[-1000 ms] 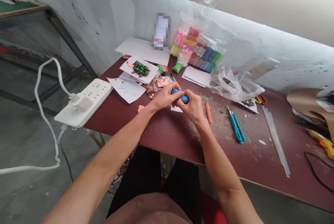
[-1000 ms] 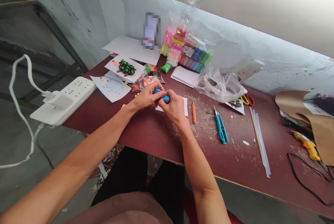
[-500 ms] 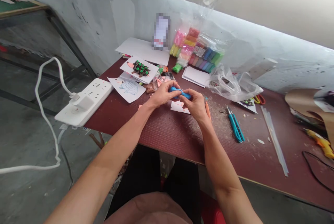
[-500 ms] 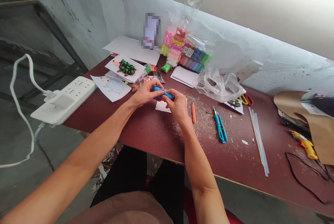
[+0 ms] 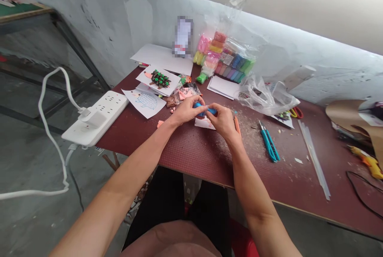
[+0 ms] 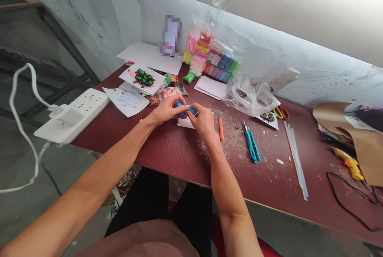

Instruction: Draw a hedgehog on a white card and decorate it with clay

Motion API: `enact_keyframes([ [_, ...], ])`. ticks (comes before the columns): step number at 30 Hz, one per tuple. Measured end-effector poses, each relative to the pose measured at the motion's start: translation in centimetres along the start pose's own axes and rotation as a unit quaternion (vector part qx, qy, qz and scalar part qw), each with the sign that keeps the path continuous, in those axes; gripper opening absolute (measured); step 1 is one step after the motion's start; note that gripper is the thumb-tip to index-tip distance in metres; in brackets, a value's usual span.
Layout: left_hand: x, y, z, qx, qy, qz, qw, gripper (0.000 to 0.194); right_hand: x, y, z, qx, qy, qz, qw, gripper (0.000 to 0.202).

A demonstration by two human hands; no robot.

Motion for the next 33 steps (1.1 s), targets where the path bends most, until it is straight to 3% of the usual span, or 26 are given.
enact_keyframes([
  [5,-0.4,0.0,0.1,-0.002,-0.010,-0.002,1.000,0.025,0.0,0.1,0.0,0.005,-0.023,0.041,0.999,0.018],
  [8,-0.1,-0.3,0.2,0.004,-0.001,-0.016,1.000,0.023,0.0,0.1,-0.1,0.014,-0.032,0.124,0.992,0.019],
  [10,0.2,-0.5,0.2,0.013,0.008,-0.014,1.000,0.021,-0.1,0.5,0.0,-0.011,-0.036,0.183,0.982,0.021],
  [13,0.5,-0.7,0.0,0.027,0.003,0.028,0.999,0.015,-0.4,0.9,-0.1,-0.041,-0.039,0.195,0.979,0.019],
  [17,0.7,-1.0,-0.1,0.042,-0.005,0.095,0.995,0.010,-0.6,0.7,-0.2,-0.024,-0.030,0.152,0.988,0.012],
  [20,1.2,-1.5,-0.1,0.059,-0.004,0.152,0.987,0.013,-0.3,-0.1,-0.1,0.001,-0.036,0.245,0.969,0.021],
  [24,2.7,-2.6,-0.4,0.121,0.035,0.308,0.943,0.014,1.4,-2.8,-0.1,0.068,-0.059,0.369,0.925,0.034],
  [30,2.1,-3.8,-0.8,0.140,-0.022,0.501,0.854,0.011,3.9,-3.9,-0.3,0.064,-0.027,0.373,0.925,0.036],
  [33,2.4,-4.0,-1.2,0.166,-0.016,0.530,0.832,0.014,4.2,-3.5,-0.5,0.059,-0.002,0.375,0.925,0.038],
])
Point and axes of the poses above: each hand's wrist, its own z-axis towards the middle knuckle, its own y-axis out of the palm, x = y × z, the point moved 7 cm from there along z, towards the middle knuckle, and after that the axes turned 13 degrees about -x, right-handed, at the moved point
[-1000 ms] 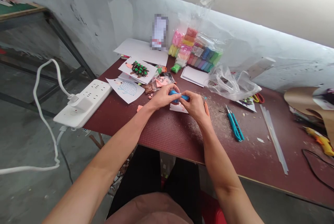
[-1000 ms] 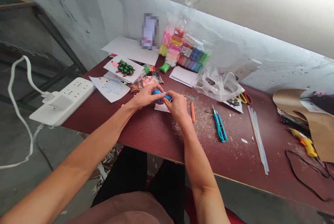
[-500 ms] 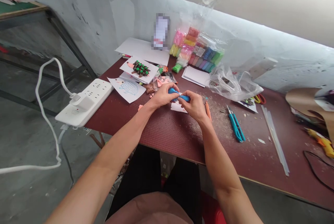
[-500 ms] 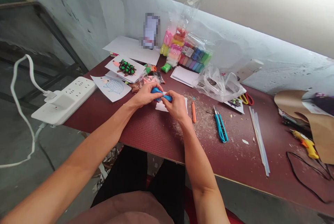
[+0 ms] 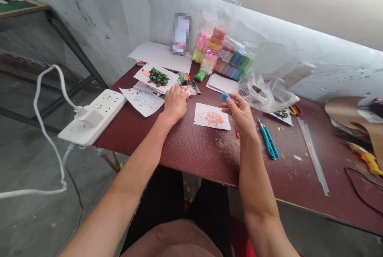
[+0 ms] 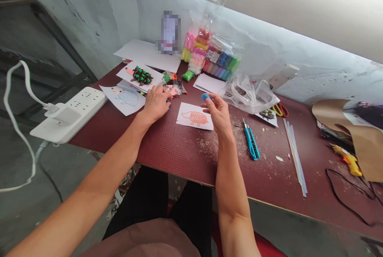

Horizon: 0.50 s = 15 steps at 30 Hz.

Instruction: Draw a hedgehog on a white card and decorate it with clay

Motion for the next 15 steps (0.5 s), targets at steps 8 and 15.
enact_keyframes([
  [8,3.4,3.1,-0.2,-0.110,0.015,-0.330,0.937,0.011,1.2,2.5,-0.7,-0.081,0.018,-0.015,0.996,0.042],
  [15,4.5,6.3,-1.1,-0.269,-0.015,-0.584,0.766,0.034,-0.3,3.8,-1.6,-0.030,-0.072,-0.173,0.982,0.023],
])
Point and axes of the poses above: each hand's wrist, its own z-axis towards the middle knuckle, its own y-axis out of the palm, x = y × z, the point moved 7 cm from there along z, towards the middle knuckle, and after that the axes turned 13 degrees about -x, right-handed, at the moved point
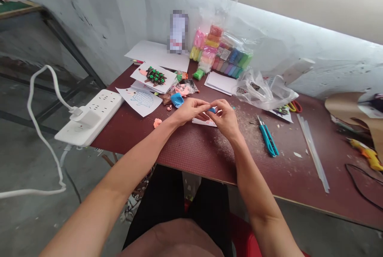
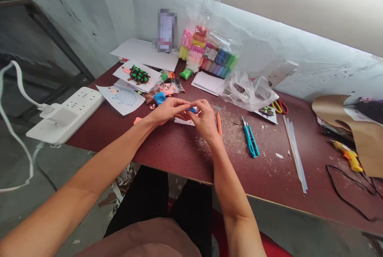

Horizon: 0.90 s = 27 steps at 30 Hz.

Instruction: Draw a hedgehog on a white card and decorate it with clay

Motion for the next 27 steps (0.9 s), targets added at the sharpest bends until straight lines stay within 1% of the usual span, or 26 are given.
enact_keyframes([
  [3,0.4,-0.7,-0.3,0.026,0.016,-0.008,0.999,0.028,0.3,-0.3,-0.1,0.002,0.011,0.037,0.999,0.031],
  [5,0.7,-1.2,-0.4,0.054,0.032,-0.007,0.998,0.022,0.6,-0.2,-0.1,-0.019,0.023,0.068,0.997,0.039],
  [7,1.0,-1.5,-0.5,0.072,0.043,-0.009,0.996,0.019,0.4,-0.1,-0.1,-0.032,0.018,0.078,0.996,0.039],
  [9,1.2,-1.4,-0.5,0.071,0.045,-0.013,0.996,0.018,0.1,-0.1,-0.2,-0.022,0.004,0.068,0.997,0.034],
  [11,1.2,-0.9,-0.5,0.048,0.036,-0.016,0.998,0.017,-0.4,-0.4,-0.3,0.011,-0.010,0.040,0.999,0.029],
  [13,1.2,-0.3,-0.4,0.021,0.028,-0.009,0.999,0.023,-0.8,-0.6,-0.4,0.031,-0.015,0.007,0.999,0.025],
  [15,1.3,-0.2,-0.4,0.011,0.028,0.004,1.000,0.028,-0.8,-0.4,-0.3,0.021,-0.012,-0.004,1.000,0.026],
  [18,1.7,-1.0,-0.6,0.039,0.039,0.014,0.998,0.027,-0.4,-0.3,-0.1,-0.003,-0.003,0.035,0.999,0.036],
  [20,2.0,-1.7,-0.8,0.066,0.048,0.021,0.996,0.023,-0.1,-0.6,-0.2,0.012,0.003,0.060,0.998,0.041],
  [22,2.2,-1.9,-0.9,0.078,0.052,0.039,0.995,0.023,0.1,-0.8,-0.2,0.027,0.009,0.065,0.998,0.038],
  [24,2.1,-1.6,-0.9,0.071,0.050,0.062,0.994,0.032,0.0,-0.5,-0.3,0.017,0.014,0.067,0.998,0.035],
  [27,1.9,-0.7,-0.7,0.047,0.039,0.087,0.994,0.046,-0.4,0.5,-0.3,-0.013,0.008,0.072,0.997,0.038],
])
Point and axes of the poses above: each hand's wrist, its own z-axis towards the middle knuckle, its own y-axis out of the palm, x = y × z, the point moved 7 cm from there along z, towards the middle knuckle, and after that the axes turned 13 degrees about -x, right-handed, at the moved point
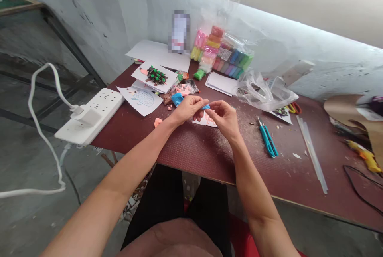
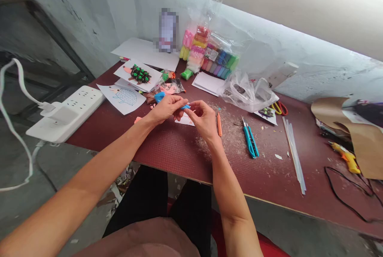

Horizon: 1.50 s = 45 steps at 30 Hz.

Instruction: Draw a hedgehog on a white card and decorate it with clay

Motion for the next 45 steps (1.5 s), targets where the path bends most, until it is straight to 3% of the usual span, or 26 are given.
enact_keyframes([
  [7,0.1,0.8,-0.1,-0.045,-0.016,-0.006,0.999,0.042,0.1,-0.2,-0.1,0.034,-0.015,0.012,0.999,0.040],
  [13,0.5,0.3,-0.4,-0.033,-0.003,0.006,0.999,0.030,0.1,-0.8,-0.1,0.014,-0.005,0.042,0.999,0.039],
  [18,0.4,0.0,-0.3,-0.014,-0.009,-0.007,1.000,0.031,0.4,-0.5,0.0,0.001,0.008,0.041,0.999,0.040],
  [26,0.0,0.1,-0.4,-0.032,-0.028,-0.033,0.999,0.046,0.4,-1.3,-0.1,0.039,0.008,0.048,0.998,0.033],
  [29,0.3,0.0,-0.5,-0.041,-0.025,-0.023,0.999,0.042,0.6,-1.3,0.0,0.023,0.018,0.045,0.999,0.036],
  [34,-0.2,-0.1,-0.3,-0.006,-0.025,-0.066,0.997,0.030,0.7,-1.0,-0.2,0.049,-0.002,0.006,0.999,0.033],
  [37,-0.9,0.7,0.0,-0.017,-0.032,-0.119,0.992,0.025,-0.3,-0.5,-0.5,0.069,-0.037,-0.081,0.994,0.025],
  [39,-1.2,0.8,0.1,-0.009,-0.037,-0.135,0.990,0.020,-1.0,0.2,-0.5,0.048,-0.050,-0.143,0.987,0.021],
  [42,-0.8,-0.4,0.0,0.034,-0.020,-0.145,0.989,0.020,-1.2,0.5,-0.6,0.035,-0.045,-0.169,0.984,0.025],
  [45,1.0,-2.7,-0.7,0.091,0.047,-0.143,0.984,0.023,-0.5,-0.2,-0.7,0.078,-0.013,-0.138,0.987,0.031],
])
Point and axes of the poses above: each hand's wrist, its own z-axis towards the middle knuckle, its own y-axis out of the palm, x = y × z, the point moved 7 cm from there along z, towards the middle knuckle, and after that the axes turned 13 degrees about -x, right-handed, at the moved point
